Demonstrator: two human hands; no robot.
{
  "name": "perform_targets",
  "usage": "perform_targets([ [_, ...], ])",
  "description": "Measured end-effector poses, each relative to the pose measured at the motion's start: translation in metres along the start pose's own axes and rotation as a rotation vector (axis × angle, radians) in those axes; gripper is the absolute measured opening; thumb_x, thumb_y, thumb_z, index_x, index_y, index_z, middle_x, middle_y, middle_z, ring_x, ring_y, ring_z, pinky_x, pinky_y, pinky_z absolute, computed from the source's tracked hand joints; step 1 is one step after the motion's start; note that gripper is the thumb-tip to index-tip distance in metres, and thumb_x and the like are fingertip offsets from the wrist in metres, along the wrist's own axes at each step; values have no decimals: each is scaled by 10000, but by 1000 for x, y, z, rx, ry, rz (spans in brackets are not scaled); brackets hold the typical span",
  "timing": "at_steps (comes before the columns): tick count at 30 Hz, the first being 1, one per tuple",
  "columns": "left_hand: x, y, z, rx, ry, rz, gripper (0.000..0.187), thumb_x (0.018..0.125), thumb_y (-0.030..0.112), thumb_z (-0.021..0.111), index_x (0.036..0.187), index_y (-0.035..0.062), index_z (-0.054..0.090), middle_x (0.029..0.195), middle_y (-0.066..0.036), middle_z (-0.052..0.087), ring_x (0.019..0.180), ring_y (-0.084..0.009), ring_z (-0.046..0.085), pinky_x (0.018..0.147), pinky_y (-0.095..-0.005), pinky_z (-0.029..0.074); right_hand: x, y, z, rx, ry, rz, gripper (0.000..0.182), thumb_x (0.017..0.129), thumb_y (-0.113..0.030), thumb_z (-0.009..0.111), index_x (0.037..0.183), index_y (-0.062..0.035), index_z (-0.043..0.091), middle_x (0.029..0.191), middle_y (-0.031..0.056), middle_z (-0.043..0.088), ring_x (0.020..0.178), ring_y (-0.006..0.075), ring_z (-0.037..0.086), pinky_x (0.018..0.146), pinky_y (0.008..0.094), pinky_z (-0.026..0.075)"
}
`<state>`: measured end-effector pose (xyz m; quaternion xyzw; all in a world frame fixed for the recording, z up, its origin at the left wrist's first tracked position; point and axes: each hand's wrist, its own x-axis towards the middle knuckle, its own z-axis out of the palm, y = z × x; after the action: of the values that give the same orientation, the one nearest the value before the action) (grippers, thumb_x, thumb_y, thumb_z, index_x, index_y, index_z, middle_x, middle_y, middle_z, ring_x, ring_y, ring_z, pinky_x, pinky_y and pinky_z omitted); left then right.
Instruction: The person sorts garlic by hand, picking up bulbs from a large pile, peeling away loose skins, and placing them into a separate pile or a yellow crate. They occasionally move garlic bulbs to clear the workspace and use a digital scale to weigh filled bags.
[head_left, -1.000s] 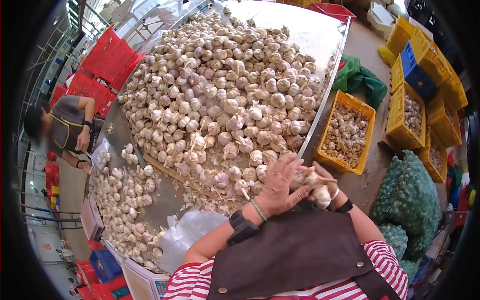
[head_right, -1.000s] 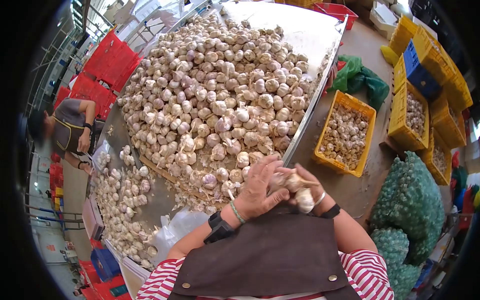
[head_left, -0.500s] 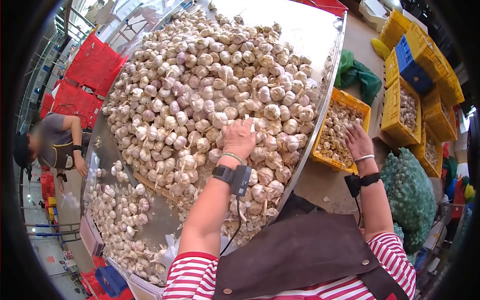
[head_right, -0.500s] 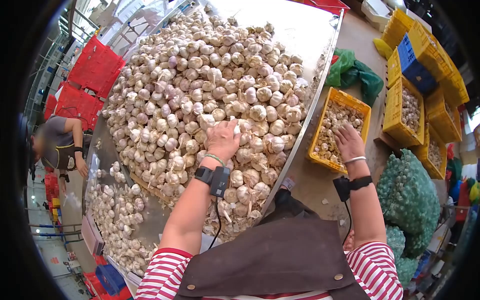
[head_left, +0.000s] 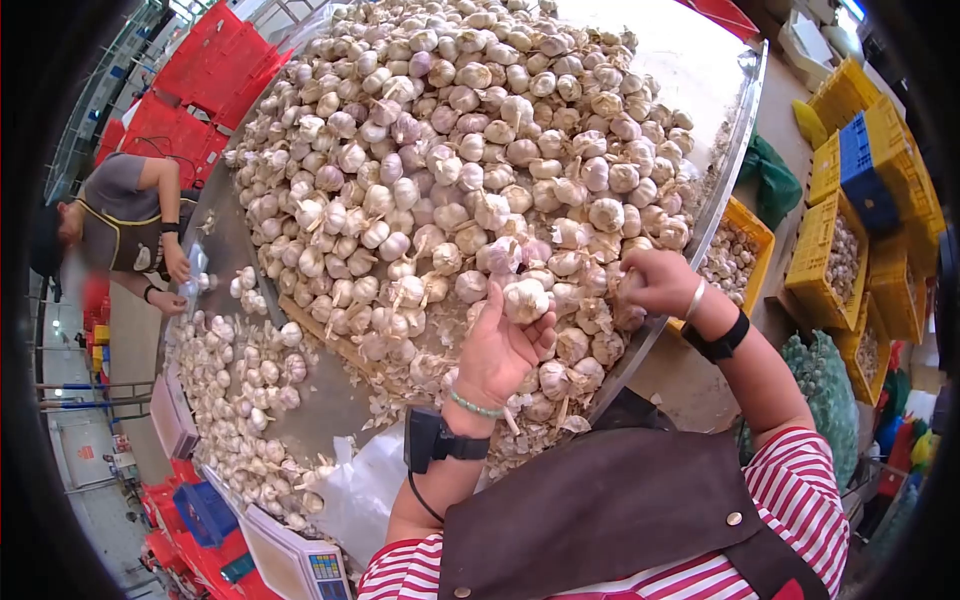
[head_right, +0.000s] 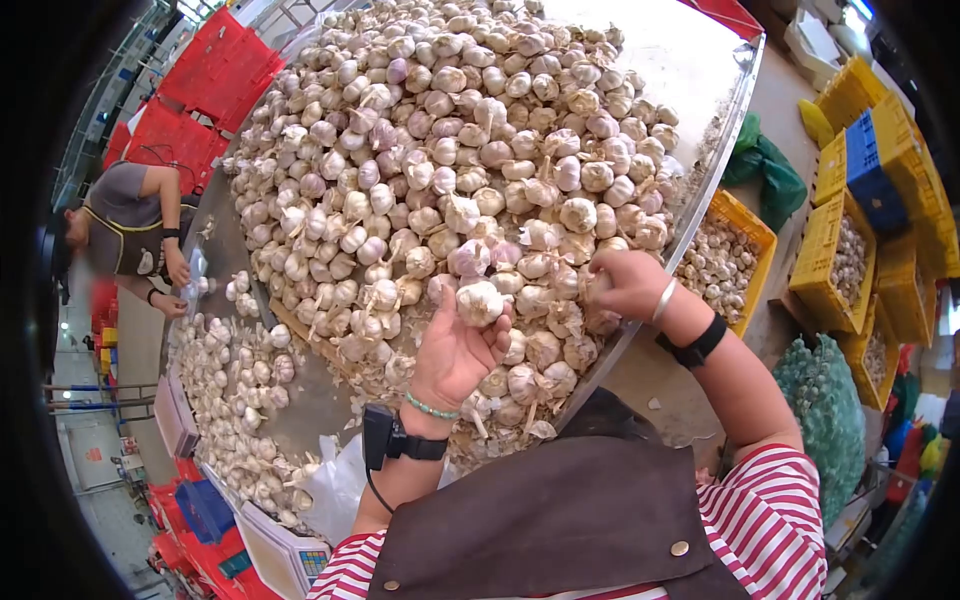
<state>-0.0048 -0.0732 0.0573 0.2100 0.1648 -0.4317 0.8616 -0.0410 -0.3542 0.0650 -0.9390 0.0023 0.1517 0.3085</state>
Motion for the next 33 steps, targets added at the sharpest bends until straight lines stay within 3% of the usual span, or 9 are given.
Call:
perform_targets([
  [2, -4, -5, 4, -83, -8, -10, 485, 997, 439, 447, 1208, 11, 532, 1074, -165, 627, 937, -263, 638, 774, -383, 562, -4, 2, -13, 783, 9, 137, 363, 902, -324, 607, 1122, -36, 610, 949, 42, 672, 825, 135, 636, 715, 271, 513],
  [4, -1, -13, 1, -165, -7, -78, 465, 977, 411, 502, 1220, 15, 525, 1094, -180, 621, 973, -290, 631, 791, -399, 561, -14, -8, -18, 1407, 78, 162, 413, 965, -375, 543, 1172, -18, 564, 993, 100, 650, 873, 168, 639, 773, 309, 532],
  [8, 8, -32, -6, -48, 0, -203, 533, 929, 473, 561, 1236, 40, 517, 1102, -205, 621, 920, -294, 649, 758, -399, 564, -19, -26, -7, 1534, -4, 150, 525, 950, -510, 497, 1215, -60, 549, 1053, 102, 667, 875, 150, 631, 698, 280, 517],
  [13, 10, -41, -3, -31, -200, -306, 590, 933, 578, 477, 1243, 79, 523, 1092, -212, 628, 768, -250, 668, 626, -332, 544, -14, -61, 9, 899, -162, -194, 488, 931, -383, 611, 1259, -25, 557, 1151, 62, 618, 1048, 188, 585, 930, 349, 467],
  [18, -2, -30, -10, -10, -151, -209, 486, 958, 438, 516, 1247, 47, 508, 1174, -259, 597, 927, -313, 668, 673, -379, 591, 46, -4, -10, -201, 323, -9, 363, 856, -184, 629, 1167, -12, 556, 1054, 243, 605, 993, 378, 606, 838, 418, 509],
  [21, -8, -29, -12, 11, -187, -147, 455, 954, 346, 552, 1279, 37, 475, 1197, -274, 580, 997, -346, 653, 714, -436, 600, 74, 24, -5, -540, 192, 60, 278, 785, -77, 600, 1051, -9, 550, 966, 240, 606, 918, 400, 607, 802, 459, 498],
  [29, -9, -33, -14, 80, -284, 3, 460, 954, 182, 573, 1373, 131, 391, 1249, -194, 545, 1072, -284, 620, 753, -419, 606, 53, 5, -28, -234, 223, 128, 308, 746, -92, 618, 1037, -25, 540, 884, 229, 628, 816, 378, 630, 747, 426, 516],
  [32, -5, -35, -20, 248, -249, -17, 514, 954, 300, 571, 1387, 101, 377, 1252, -153, 546, 1087, -281, 608, 777, -425, 606, 23, -9, -31, -49, 324, 155, 353, 752, -141, 680, 1053, -11, 549, 887, 175, 641, 723, 304, 647, 699, 376, 533],
  [33, 1, -39, -27, 104, -284, -97, 590, 918, 396, 595, 1367, 65, 399, 1288, -184, 511, 1104, -302, 595, 765, -427, 608, 12, -17, -23, 349, 214, 118, 364, 762, -149, 704, 1066, -13, 559, 903, 141, 646, 764, 256, 651, 715, 358, 532],
])
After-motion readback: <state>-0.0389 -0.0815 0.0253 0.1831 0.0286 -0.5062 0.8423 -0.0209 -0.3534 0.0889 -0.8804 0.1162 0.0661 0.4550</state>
